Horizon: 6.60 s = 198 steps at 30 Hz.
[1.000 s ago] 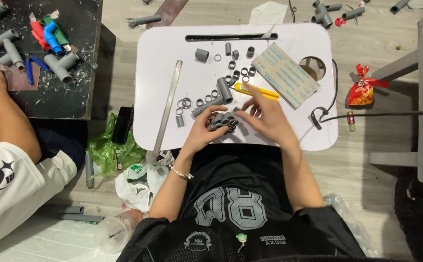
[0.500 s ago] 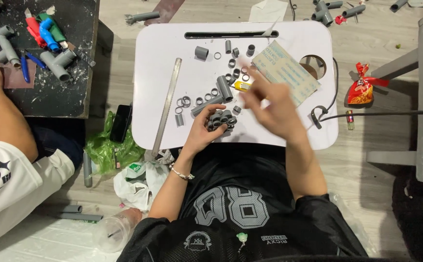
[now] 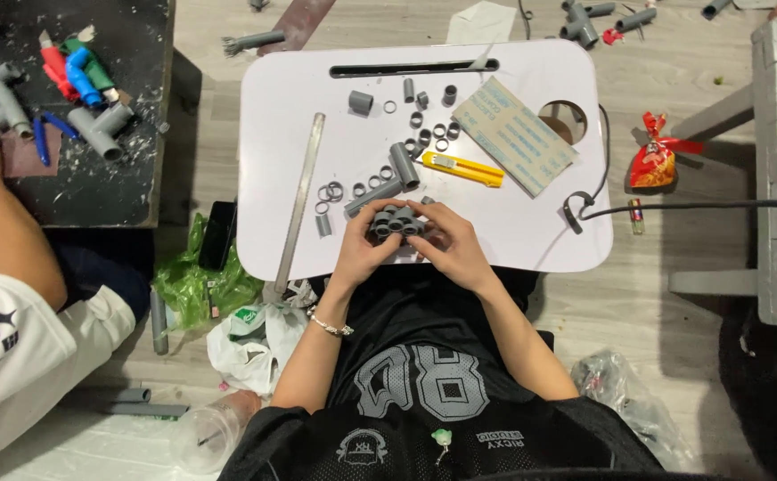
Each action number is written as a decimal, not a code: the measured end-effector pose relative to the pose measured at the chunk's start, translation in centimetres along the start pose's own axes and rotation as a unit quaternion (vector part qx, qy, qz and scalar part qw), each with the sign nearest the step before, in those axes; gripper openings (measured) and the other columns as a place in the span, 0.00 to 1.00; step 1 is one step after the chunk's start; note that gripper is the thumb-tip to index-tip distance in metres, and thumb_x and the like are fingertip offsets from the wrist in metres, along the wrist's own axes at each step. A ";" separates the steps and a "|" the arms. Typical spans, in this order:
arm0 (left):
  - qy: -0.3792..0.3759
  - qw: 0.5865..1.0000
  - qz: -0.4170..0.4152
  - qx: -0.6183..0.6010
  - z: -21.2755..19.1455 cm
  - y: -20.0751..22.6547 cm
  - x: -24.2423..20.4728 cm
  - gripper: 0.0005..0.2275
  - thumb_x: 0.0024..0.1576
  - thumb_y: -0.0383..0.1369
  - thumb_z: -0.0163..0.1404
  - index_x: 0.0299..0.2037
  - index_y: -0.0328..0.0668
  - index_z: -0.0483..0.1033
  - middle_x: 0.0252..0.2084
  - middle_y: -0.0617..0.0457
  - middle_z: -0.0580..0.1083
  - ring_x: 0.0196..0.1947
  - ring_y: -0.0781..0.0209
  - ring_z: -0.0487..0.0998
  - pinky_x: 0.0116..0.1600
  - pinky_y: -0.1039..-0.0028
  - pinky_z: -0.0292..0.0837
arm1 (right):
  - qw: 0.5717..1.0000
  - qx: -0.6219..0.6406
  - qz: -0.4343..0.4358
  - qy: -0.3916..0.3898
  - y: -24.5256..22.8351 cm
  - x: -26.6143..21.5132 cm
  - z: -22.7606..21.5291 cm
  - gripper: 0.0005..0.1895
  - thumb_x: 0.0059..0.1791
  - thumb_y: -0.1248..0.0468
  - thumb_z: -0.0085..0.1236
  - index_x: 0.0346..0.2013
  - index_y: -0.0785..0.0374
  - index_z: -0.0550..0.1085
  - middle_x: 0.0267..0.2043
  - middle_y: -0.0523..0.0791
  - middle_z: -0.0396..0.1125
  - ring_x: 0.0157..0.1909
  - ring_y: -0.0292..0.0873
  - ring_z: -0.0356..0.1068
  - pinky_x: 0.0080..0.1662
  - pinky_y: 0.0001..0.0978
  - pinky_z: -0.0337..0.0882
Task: Refining and trimming the edges of small PVC components using a utility knife on a portable desk.
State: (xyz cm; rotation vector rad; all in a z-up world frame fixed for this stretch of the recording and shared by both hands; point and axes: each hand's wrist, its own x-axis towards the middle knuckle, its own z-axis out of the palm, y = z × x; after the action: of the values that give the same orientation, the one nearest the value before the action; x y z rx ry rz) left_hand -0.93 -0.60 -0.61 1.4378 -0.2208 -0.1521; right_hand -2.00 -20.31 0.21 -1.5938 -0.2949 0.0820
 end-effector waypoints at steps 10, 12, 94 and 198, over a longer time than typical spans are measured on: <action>0.056 0.993 0.045 0.089 1.7 1.6 0.0 0.24 0.49 0.16 0.51 0.58 0.39 0.79 0.36 0.41 0.80 0.35 0.58 0.77 0.43 0.66 0.77 | 0.999 0.009 0.002 0.047 0.5 -0.7 -0.2 0.21 0.50 0.73 0.66 0.58 0.69 0.77 0.48 0.52 0.73 0.41 0.44 0.76 0.36 0.34 0.84; 0.068 0.988 0.057 0.126 1.9 1.5 0.0 0.24 0.48 0.16 0.52 0.56 0.40 0.80 0.34 0.43 0.80 0.34 0.61 0.77 0.41 0.67 0.77 | 0.998 -0.013 0.001 0.055 1.0 -0.8 -0.4 0.21 0.49 0.72 0.67 0.58 0.68 0.77 0.48 0.50 0.74 0.42 0.42 0.75 0.36 0.30 0.83; 0.144 0.963 0.166 0.153 2.1 -1.5 2.5 0.31 0.40 0.20 0.62 0.58 0.44 0.74 0.44 0.47 0.78 0.46 0.48 0.83 0.59 0.57 0.76 | 0.952 -0.184 -0.168 0.177 -0.1 -1.2 1.2 0.11 0.52 0.67 0.64 0.43 0.68 0.71 0.32 0.49 0.56 0.49 0.65 0.73 0.51 0.47 0.73; 0.122 0.967 0.195 0.114 1.4 -2.4 2.0 0.31 0.43 0.15 0.60 0.60 0.41 0.71 0.41 0.45 0.80 0.43 0.49 0.82 0.53 0.57 0.77 | 0.930 -0.252 -0.212 0.164 2.8 -1.2 1.1 0.07 0.54 0.64 0.61 0.39 0.64 0.83 0.13 0.39 0.61 0.18 0.39 0.61 0.31 0.27 0.66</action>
State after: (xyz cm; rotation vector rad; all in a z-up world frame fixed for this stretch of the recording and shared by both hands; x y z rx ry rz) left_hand 0.78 -2.74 -2.70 1.5960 -0.3215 0.3809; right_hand -3.00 -19.56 -2.73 -1.9762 -0.4129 -0.6364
